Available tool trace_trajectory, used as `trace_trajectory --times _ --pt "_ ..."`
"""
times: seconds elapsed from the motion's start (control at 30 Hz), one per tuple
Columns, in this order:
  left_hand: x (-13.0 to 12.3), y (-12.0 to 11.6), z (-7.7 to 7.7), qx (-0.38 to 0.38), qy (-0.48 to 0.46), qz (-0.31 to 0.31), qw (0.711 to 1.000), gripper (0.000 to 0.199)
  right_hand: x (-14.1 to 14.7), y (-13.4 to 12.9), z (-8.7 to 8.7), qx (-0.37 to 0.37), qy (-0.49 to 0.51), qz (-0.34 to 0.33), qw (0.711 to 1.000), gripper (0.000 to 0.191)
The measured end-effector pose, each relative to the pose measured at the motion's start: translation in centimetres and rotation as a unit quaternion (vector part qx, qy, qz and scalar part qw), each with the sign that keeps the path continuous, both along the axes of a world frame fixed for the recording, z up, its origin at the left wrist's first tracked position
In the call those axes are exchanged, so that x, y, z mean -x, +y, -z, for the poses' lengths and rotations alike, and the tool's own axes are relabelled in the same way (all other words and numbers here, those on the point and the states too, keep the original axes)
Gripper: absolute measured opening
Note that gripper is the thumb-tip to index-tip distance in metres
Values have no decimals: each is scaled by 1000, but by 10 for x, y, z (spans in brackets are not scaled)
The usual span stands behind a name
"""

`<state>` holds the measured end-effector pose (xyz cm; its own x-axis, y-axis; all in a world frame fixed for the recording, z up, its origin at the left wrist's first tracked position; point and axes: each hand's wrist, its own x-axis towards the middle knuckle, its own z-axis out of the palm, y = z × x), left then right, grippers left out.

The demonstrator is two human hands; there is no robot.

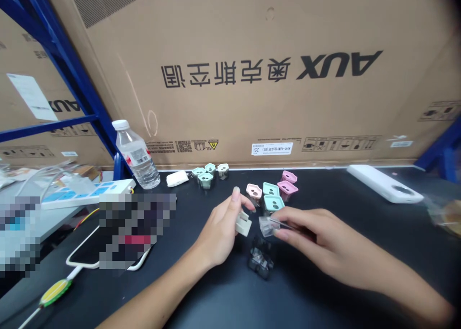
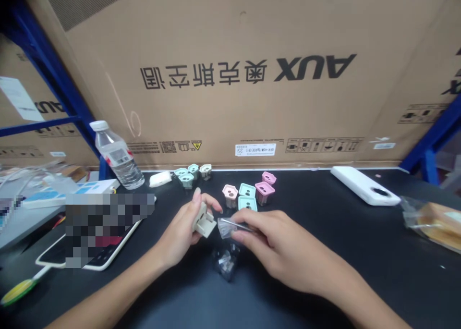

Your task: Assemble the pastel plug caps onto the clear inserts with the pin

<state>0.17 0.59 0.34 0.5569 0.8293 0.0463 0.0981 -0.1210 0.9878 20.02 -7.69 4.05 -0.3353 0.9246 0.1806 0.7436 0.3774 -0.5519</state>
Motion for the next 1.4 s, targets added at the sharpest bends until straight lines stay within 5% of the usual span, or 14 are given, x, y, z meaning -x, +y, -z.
trace_trajectory --times 0.13,0.53,0.73,0.9,1.03,1.2,1.4 --pt "5 4 2 -4 -5 5 1000 56 -12 4 4 -52 -67 -53 995 19" --pt "4 4 4 -6 78 41 996 53 -1 4 6 1 -96 -90 991 20" --pt "6 6 2 13 64 53 997 49 -2 1 2 51 -97 -53 993 20" --pt "12 11 3 42 25 97 994 32 1 4 6 45 -98 1 994 55" --pt "18 10 -4 50 27 123 991 20 7 7 12 36 -97 7 995 60" --pt "25 9 -21 27 63 127 990 28 9 8 18 38 -77 20 996 39" --pt "32 19 -24 5 19 139 990 39 -7 10 23 39 -41 41 998 56"
